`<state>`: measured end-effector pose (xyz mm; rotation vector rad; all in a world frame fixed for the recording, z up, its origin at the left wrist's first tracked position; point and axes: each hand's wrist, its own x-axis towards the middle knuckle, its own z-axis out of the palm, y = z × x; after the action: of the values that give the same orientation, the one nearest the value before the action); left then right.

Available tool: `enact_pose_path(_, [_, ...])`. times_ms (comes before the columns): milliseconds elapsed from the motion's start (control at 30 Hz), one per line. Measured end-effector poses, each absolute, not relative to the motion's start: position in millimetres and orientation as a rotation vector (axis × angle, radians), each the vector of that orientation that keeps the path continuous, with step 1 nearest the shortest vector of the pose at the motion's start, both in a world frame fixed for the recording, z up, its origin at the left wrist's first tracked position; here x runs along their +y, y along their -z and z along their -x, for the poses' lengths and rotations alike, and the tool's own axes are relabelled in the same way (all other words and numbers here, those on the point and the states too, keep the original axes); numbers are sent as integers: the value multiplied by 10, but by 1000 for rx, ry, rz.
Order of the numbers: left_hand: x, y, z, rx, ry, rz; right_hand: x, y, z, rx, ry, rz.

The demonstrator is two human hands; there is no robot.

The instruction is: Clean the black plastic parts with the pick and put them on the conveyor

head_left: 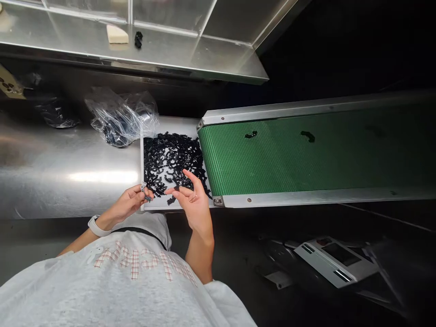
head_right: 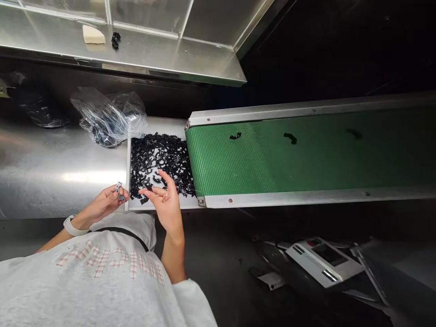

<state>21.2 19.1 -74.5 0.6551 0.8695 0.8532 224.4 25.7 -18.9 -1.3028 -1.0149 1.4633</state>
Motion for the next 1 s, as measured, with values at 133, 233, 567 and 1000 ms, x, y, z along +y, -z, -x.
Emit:
enact_pose_path(133, [135, 654, -182, 761, -873, -639, 176, 55, -2196, -1055, -1472, 1234])
enact_pose_path(233, [80, 617, -158, 728, -916, -693, 149, 19, -2116, -1041, -1488, 1164])
enact_pose_path(567, [-54, 585, -102, 794, -1165, -1166, 55, 71, -1639, -574, -1884, 968])
enact_pose_path(1000, [-100, 604, -97, 525, -1254, -968, -99, 49, -1538, -548, -1932, 898])
